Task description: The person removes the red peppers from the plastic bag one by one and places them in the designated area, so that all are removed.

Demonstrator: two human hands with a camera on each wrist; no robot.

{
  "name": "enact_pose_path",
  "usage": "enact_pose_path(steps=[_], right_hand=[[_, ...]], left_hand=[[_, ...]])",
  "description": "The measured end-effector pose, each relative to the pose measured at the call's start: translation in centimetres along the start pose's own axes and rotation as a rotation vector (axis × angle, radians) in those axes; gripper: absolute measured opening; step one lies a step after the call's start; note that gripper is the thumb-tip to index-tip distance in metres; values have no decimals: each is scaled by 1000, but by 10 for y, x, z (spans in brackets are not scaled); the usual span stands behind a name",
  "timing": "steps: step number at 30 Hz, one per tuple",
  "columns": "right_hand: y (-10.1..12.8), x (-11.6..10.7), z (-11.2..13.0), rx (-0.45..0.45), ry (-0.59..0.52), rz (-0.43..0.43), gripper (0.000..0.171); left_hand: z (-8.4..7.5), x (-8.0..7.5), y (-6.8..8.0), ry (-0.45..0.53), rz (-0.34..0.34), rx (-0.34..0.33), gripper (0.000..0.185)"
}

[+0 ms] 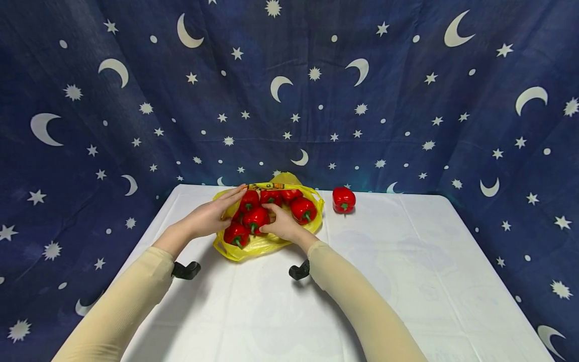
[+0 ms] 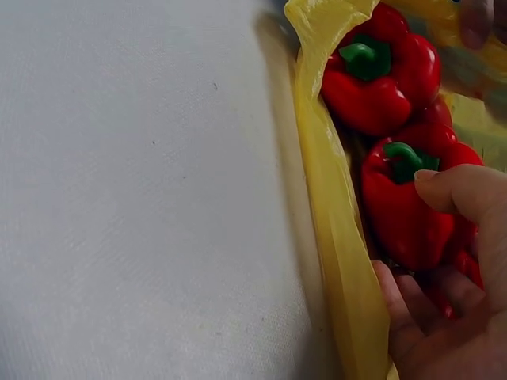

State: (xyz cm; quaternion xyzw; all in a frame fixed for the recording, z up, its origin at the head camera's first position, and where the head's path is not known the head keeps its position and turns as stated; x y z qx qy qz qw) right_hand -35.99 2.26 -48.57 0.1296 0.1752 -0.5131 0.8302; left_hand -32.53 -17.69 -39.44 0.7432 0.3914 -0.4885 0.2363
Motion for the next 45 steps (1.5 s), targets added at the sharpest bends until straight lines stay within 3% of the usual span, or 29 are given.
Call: enact_pose_path(steps=[11, 19, 26, 33, 39, 45], right_hand=[[0, -6, -2, 0, -61, 73, 73], [1, -4, -4, 14, -126, 32, 70], [0, 5, -1, 27, -33, -27, 92], [-3, 11, 2, 34, 76, -115, 92], [-3, 10, 2, 43, 11, -91, 84], [-3, 11, 2, 48, -26, -103, 93]], left_hand=[[-2, -1, 1, -2, -3, 5, 95], [-2, -1, 1, 3, 1, 1, 96], [-1, -1, 1, -4, -6, 12, 95], [-1, -1, 2, -15, -10, 11, 95], [0, -1, 1, -18, -6, 8, 94], [0, -2, 1, -15, -5, 7, 95]])
Point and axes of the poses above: each hand's wrist, its own y-axis away from the middle knuckle, its own x-axis out of the palm, z = x × y, the point moved 5 cm from there along -y, towards the middle knuckle, and after that the axes turned 1 degree about -y, right-handed, at the moved point
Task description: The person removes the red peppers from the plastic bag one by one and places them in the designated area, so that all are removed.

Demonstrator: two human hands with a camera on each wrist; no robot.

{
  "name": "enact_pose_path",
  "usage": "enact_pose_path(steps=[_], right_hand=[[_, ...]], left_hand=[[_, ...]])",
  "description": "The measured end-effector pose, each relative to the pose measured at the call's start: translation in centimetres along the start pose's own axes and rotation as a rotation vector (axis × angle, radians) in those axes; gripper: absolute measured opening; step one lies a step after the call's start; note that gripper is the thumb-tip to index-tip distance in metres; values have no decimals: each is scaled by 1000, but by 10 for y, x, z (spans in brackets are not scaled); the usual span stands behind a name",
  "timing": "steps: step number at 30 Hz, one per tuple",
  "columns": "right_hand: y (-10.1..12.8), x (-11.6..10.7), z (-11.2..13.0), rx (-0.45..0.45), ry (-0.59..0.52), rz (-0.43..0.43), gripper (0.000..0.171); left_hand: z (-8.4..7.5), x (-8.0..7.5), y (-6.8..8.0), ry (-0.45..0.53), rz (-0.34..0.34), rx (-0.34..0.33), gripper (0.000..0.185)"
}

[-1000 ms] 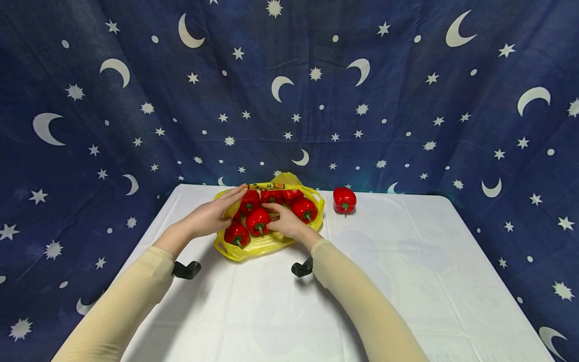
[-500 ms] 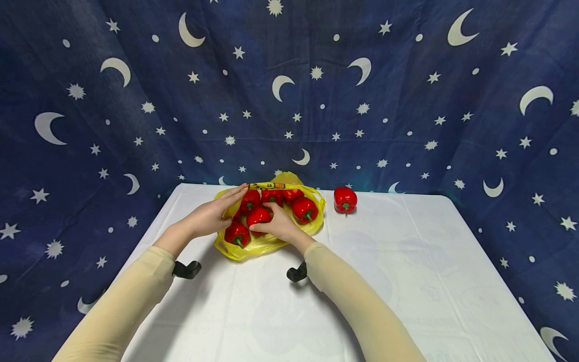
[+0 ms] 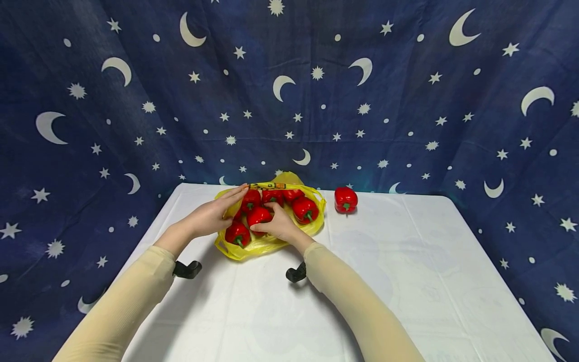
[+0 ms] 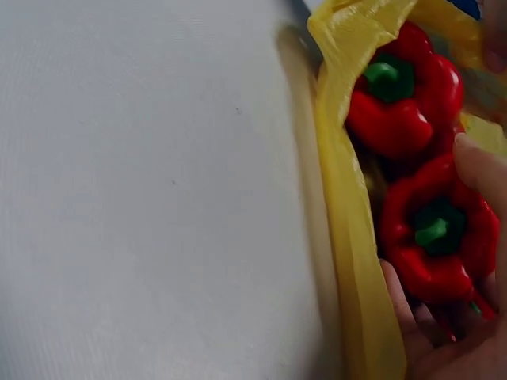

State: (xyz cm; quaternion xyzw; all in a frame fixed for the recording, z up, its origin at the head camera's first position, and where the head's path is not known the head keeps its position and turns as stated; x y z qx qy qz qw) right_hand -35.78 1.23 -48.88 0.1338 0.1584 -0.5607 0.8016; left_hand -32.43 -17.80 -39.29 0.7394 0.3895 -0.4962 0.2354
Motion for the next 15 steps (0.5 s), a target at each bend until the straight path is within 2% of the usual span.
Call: enact_pose_path(steps=[7, 15], right_hand=[[-1, 6, 1, 6, 30, -52, 93], [0, 8, 0, 26, 12, -71, 93]], left_hand=[[1, 0, 1, 3, -6, 7, 95], [1, 0, 0, 4, -8, 10, 94]])
Point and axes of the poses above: each hand's wrist, its own y-axis away from the middle knuckle, its own x-axis out of the palm, z = x × y, the point moved 5 cm from there along -y, towards the middle knuckle, and after that the axes turned 1 degree about -y, right-handed, at the moved point
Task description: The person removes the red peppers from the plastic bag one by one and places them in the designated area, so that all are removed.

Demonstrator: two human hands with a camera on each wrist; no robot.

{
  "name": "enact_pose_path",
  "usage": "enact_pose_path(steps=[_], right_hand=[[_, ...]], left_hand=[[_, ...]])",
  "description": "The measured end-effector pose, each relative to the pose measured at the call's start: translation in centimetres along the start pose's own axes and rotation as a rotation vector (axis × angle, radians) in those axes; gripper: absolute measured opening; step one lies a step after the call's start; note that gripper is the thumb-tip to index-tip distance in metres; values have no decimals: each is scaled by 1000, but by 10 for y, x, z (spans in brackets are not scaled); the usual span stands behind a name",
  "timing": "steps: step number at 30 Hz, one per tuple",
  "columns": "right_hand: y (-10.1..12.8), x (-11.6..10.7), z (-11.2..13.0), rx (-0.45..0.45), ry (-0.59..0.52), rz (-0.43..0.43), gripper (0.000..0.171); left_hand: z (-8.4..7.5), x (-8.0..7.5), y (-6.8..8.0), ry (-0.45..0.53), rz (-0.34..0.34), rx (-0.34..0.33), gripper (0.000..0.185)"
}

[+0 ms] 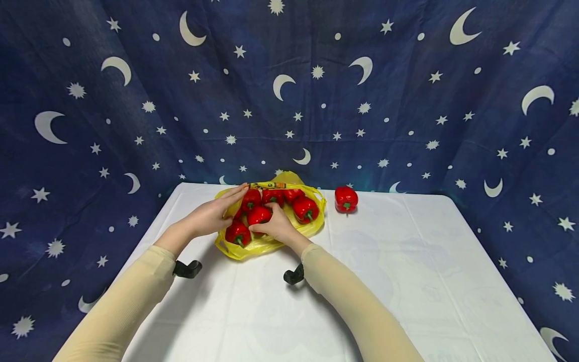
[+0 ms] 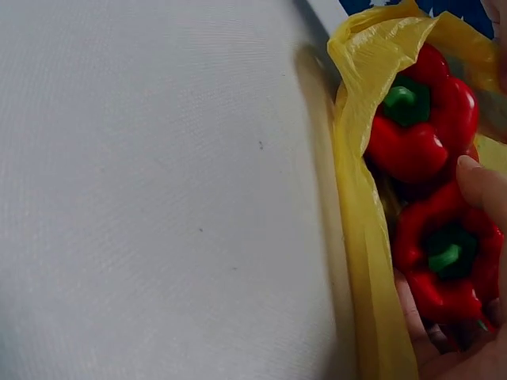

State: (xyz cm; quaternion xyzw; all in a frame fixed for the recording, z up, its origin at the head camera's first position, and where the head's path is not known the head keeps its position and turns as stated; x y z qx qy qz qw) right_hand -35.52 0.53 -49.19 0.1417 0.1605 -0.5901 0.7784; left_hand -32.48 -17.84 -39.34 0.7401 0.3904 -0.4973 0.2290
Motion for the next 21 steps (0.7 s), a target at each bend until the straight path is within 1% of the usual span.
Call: enact_pose_path(steps=[5, 11, 21], right_hand=[[0, 1, -2, 22, -7, -12, 92], [2, 0, -1, 25, -21, -9, 92], [4, -1, -4, -20, -94, -1, 85]], left_hand=[[0, 0, 0, 2, 1, 4, 94], [0, 0, 0, 1, 4, -4, 94], [0, 1, 0, -1, 1, -8, 93]])
Point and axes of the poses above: each hand's wrist, its own y-axis away from the middle knuckle, its own x-axis out of the palm, z = x × y, the point moved 5 cm from there along -y, towards the middle knuckle, and after that the axes turned 1 degree about -y, right-handed, at the moved point
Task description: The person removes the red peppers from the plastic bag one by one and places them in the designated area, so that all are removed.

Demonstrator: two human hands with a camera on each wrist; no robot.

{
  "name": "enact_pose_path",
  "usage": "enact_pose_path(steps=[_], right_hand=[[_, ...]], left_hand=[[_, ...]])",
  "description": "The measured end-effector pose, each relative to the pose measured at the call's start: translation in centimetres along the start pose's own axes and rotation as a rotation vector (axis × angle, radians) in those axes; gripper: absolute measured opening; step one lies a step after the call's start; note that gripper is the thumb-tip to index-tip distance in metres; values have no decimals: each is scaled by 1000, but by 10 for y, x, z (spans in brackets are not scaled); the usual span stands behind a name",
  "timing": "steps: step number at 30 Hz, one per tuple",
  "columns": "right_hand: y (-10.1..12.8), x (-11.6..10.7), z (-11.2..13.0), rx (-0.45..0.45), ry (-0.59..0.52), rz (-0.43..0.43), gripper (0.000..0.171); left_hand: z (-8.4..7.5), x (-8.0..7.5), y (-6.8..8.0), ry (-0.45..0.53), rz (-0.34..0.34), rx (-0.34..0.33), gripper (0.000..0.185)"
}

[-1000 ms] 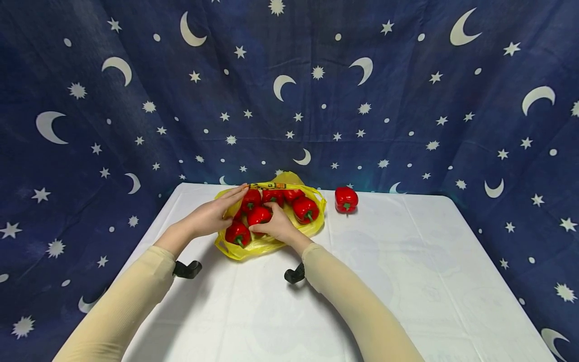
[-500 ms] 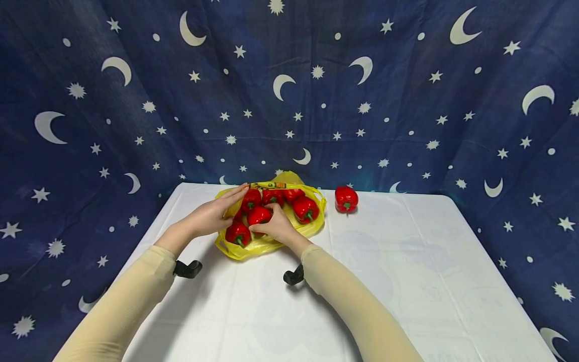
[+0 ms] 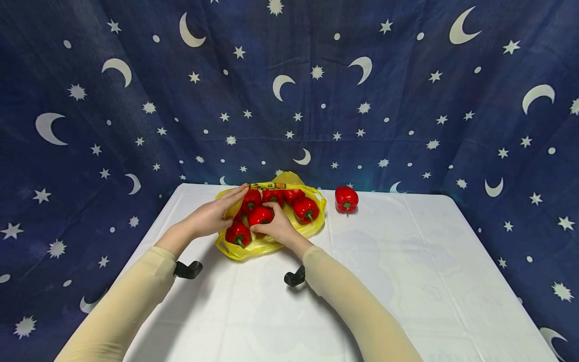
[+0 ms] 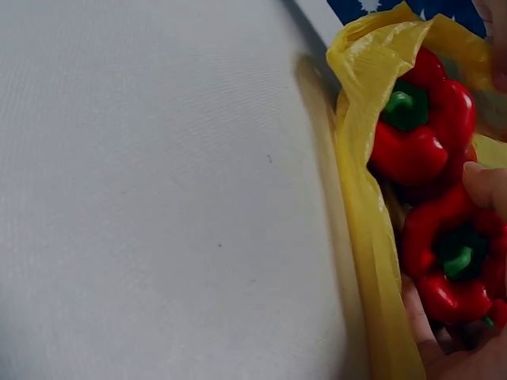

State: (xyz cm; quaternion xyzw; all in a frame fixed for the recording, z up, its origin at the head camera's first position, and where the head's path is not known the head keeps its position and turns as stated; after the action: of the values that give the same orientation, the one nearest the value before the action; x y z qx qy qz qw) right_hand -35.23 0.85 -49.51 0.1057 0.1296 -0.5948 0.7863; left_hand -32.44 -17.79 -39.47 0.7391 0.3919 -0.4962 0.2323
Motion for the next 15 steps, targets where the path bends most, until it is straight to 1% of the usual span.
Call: enact_pose_path(steps=[8, 15], right_hand=[[5, -12, 0, -9, -34, 28, 80], [16, -30, 9, -40, -44, 31, 77]], left_hand=[[-1, 1, -1, 11, 5, -10, 94], [-3, 0, -1, 6, 10, -10, 93]])
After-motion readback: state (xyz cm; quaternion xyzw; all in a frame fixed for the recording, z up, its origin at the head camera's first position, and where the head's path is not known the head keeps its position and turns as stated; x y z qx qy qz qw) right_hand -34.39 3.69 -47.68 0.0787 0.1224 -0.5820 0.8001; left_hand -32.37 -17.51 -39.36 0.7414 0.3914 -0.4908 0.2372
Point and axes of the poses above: each hand's wrist, its own y-axis away from the middle knuckle, its own x-axis out of the palm, z = x × y, the point moved 5 cm from there along -y, towards the middle knuckle, and after that the axes turned 1 degree about -y, right-handed, at the moved point
